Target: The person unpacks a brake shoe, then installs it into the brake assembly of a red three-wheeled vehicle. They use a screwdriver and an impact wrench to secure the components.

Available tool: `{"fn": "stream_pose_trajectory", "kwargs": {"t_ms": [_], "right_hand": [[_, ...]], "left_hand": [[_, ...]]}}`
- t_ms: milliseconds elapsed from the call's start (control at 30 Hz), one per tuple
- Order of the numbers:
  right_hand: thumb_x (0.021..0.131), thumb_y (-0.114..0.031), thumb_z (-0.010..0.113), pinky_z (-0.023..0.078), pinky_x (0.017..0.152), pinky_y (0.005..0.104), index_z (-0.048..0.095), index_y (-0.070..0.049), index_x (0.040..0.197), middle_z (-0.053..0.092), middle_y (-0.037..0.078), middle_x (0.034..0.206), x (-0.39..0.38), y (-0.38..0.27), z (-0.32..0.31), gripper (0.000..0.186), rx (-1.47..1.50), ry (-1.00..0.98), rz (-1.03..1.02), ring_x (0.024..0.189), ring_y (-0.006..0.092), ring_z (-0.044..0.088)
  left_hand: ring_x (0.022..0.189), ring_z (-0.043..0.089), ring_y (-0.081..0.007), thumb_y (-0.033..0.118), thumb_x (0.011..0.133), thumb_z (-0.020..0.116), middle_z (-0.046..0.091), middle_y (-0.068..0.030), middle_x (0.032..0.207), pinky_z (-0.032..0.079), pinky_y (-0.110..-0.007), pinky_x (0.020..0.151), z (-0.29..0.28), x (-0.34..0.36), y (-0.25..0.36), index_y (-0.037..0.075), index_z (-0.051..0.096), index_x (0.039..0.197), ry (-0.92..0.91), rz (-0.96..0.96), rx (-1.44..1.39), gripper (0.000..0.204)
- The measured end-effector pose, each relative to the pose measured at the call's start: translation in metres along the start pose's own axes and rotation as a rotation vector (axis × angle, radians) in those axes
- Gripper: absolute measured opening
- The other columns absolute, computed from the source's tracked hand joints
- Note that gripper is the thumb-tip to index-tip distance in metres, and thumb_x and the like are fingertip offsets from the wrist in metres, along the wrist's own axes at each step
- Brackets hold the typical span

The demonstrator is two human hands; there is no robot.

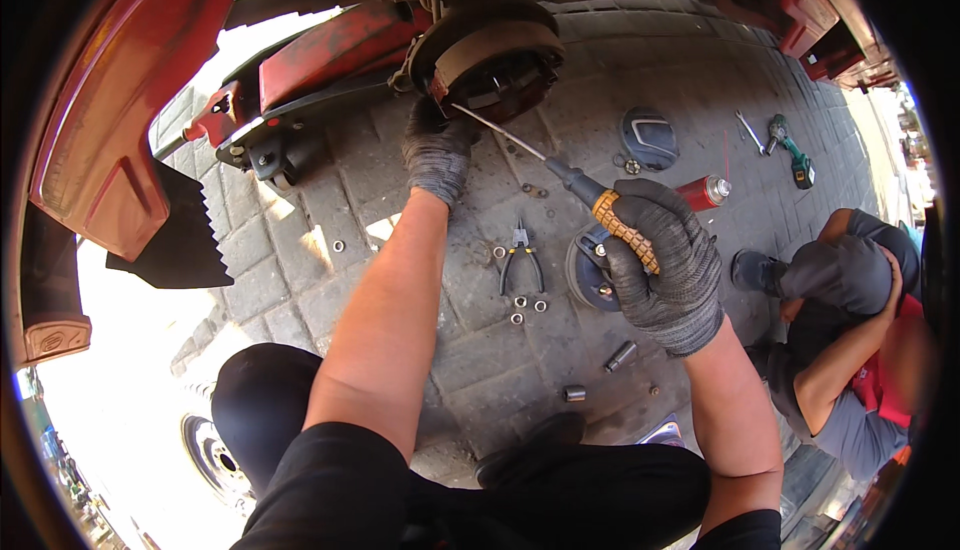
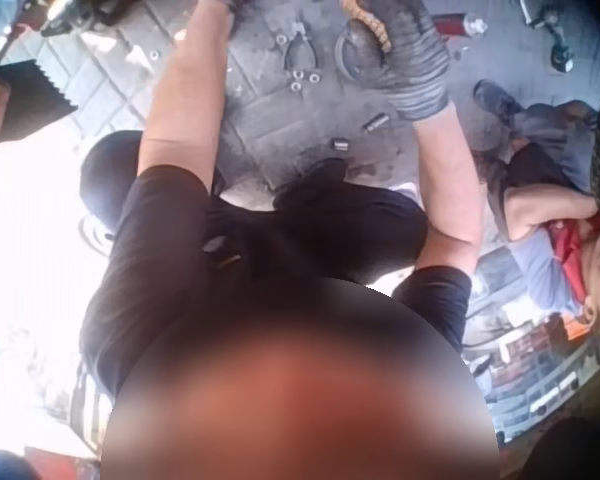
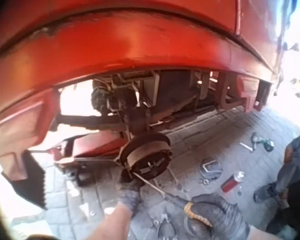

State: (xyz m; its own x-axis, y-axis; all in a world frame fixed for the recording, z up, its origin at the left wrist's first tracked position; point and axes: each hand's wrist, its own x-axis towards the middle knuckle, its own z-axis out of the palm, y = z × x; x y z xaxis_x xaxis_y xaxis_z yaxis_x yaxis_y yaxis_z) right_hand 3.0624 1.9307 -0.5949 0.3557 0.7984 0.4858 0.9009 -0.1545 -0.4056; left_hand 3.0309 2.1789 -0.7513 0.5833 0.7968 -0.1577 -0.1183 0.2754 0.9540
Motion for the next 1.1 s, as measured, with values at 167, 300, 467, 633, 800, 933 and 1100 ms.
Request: {"fn": "stream_pose_trajectory", "kwargs": {"t_ms": [167, 300, 467, 633, 800, 933, 1100], "right_hand": [[0.075, -0.007, 0.070, 0.055, 0.073, 0.0390, 0.062, -0.008, 0.108, 0.061, 0.014, 0.110, 0.010, -0.003, -0.005, 0.033, -0.042, -0.052, 0.003, 0.090, 0.0328, 0.065], [0.075, -0.008, 0.069, 0.054, 0.072, 0.0390, 0.062, -0.007, 0.109, 0.061, 0.014, 0.109, 0.016, -0.012, -0.007, 0.034, -0.065, -0.085, -0.025, 0.087, 0.0326, 0.065], [0.074, -0.007, 0.068, 0.054, 0.072, 0.0400, 0.061, -0.006, 0.110, 0.059, 0.016, 0.108, 0.018, -0.024, -0.002, 0.037, -0.086, -0.085, -0.041, 0.084, 0.0331, 0.065], [0.076, -0.003, 0.068, 0.055, 0.078, 0.0394, 0.061, -0.007, 0.107, 0.061, 0.016, 0.112, 0.012, -0.033, 0.007, 0.032, -0.067, -0.092, -0.063, 0.093, 0.0352, 0.065], [0.074, -0.005, 0.066, 0.055, 0.066, 0.0342, 0.061, -0.003, 0.109, 0.061, 0.015, 0.103, 0.012, -0.034, 0.011, 0.035, -0.074, -0.056, -0.083, 0.072, 0.0277, 0.065], [0.074, -0.002, 0.067, 0.055, 0.073, 0.0388, 0.061, -0.006, 0.107, 0.060, 0.015, 0.112, 0.016, -0.038, 0.004, 0.034, -0.019, -0.197, 0.134, 0.088, 0.0339, 0.066], [0.072, -0.003, 0.066, 0.054, 0.068, 0.0390, 0.062, -0.008, 0.109, 0.060, 0.012, 0.109, 0.023, -0.043, 0.000, 0.037, -0.124, -0.303, 0.191, 0.084, 0.0325, 0.065]], "left_hand": [[0.081, 0.065, -0.0207, 0.001, 0.085, 0.062, 0.066, -0.0093, 0.099, 0.053, -0.031, 0.064, 0.004, 0.000, 0.002, 0.005, 0.056, 0.114, 0.031, -0.068, -0.124, 0.030], [0.076, 0.065, -0.0213, 0.005, 0.088, 0.062, 0.067, -0.0093, 0.097, 0.053, -0.032, 0.060, 0.005, 0.000, 0.003, 0.006, 0.056, 0.115, 0.031, -0.070, -0.171, 0.027], [0.071, 0.066, -0.0226, 0.007, 0.089, 0.061, 0.068, -0.0102, 0.095, 0.053, -0.033, 0.057, 0.004, 0.004, 0.004, 0.006, 0.058, 0.115, 0.045, -0.039, -0.105, 0.026], [0.072, 0.067, -0.0234, 0.003, 0.087, 0.061, 0.068, -0.0113, 0.095, 0.054, -0.033, 0.058, 0.003, 0.004, 0.002, 0.006, 0.058, 0.117, 0.090, -0.077, -0.127, 0.029], [0.075, 0.067, -0.0233, 0.001, 0.085, 0.061, 0.068, -0.0113, 0.096, 0.055, -0.034, 0.060, -0.001, 0.014, -0.011, 0.005, 0.058, 0.117, 0.039, -0.061, -0.147, 0.031], [0.075, 0.065, -0.0241, 0.005, 0.087, 0.063, 0.066, -0.0102, 0.092, 0.054, -0.036, 0.059, -0.001, 0.028, -0.022, 0.006, 0.059, 0.111, 0.038, 0.263, -0.106, 0.024], [0.092, 0.063, -0.0220, 0.007, 0.084, 0.067, 0.066, -0.0126, 0.101, 0.054, -0.035, 0.070, -0.001, 0.023, -0.022, 0.001, 0.056, 0.117, 0.157, -0.130, -0.120, 0.035]]}}
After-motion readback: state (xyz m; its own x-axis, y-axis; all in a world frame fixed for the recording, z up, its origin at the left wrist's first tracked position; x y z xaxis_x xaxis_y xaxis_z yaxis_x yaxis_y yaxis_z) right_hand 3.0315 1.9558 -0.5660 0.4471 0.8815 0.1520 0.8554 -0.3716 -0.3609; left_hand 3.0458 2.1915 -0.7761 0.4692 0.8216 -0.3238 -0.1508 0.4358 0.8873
